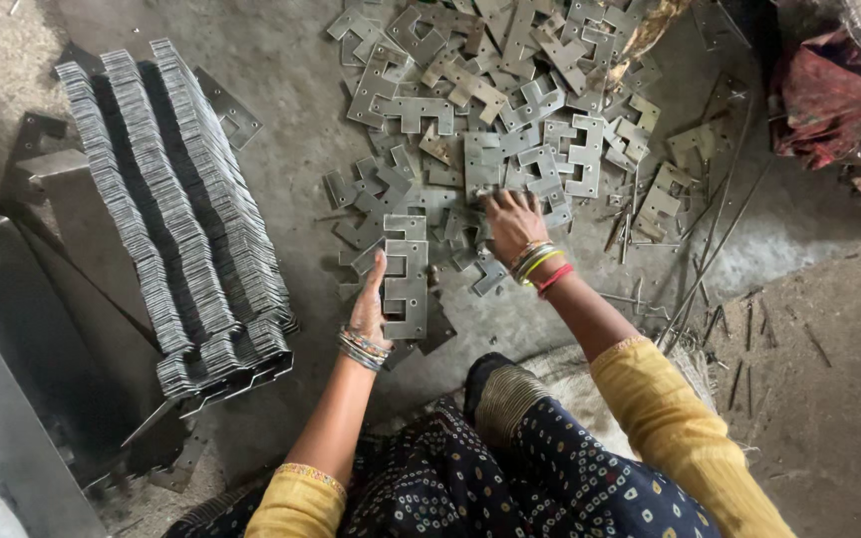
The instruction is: The person sits on the floor and sorts metal pieces by picking them up from a pile and stacking them neatly. The person handles the pieces by hand, organizing them into a stack.
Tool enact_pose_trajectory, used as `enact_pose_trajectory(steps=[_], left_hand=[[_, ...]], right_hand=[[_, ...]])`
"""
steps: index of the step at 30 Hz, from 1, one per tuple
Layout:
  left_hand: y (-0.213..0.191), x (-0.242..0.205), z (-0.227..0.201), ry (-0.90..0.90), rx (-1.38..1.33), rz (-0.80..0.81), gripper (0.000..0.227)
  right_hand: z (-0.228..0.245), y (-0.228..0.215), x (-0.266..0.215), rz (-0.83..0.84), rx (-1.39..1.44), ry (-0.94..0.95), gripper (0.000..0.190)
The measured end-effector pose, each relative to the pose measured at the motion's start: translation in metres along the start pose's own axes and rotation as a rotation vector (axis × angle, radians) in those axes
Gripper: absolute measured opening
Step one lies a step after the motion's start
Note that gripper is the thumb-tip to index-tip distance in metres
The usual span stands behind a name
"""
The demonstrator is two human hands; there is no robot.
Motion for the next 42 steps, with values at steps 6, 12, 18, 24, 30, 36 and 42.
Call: enact_pose_trajectory(steps=[6,12,18,24,30,36,42], left_hand=[[-0.052,0.021,0.03,-0.015,0.042,-0.058,0.05],[-0.063,0.041,0.044,0.038,0.092,-0.001,0.068],[-0.064,0.035,0.016,0.299,0.269,-0.173,0.079],[-0.061,0.028,0.038,0.06,-0.157,-0.072,0.046],[-0.086,0.042,0.042,0.039,0.181,-0.101,0.034],[-0.059,0.035,0.026,0.172,0.194,-0.047,0.058],[-0.059,0.015,0.02,0.053,0.088,-0.272,0.092]], right_hand=[[-0.012,-0.046,-0.01,0.076,0.227,0.167,0.028],[0.009,-0.049,-0.025,0.224,0.898,0.071,0.047],[-0.016,-0.046,0.019,-0.029,0.122,0.345,0.054],[-0.024,0.0,0.033,0.153,0.105,0.386,0.053],[-0.02,-0.029,0.004,0.056,0.115,0.297,0.039],[0.03,-0.031,-0.024,0.213,0.966,0.113,0.044],[-0.051,-0.034,-0.067,0.5,1.039,0.267,0.042]])
Point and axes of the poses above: each hand's wrist, its own x-axis towards the middle knuckle, its own y-axis out of the palm, z = x × y, the point moved 9 cm from there along x, towards the middle knuckle, and after that the axes turned 7 degrees about -x, right-handed, at the moved point
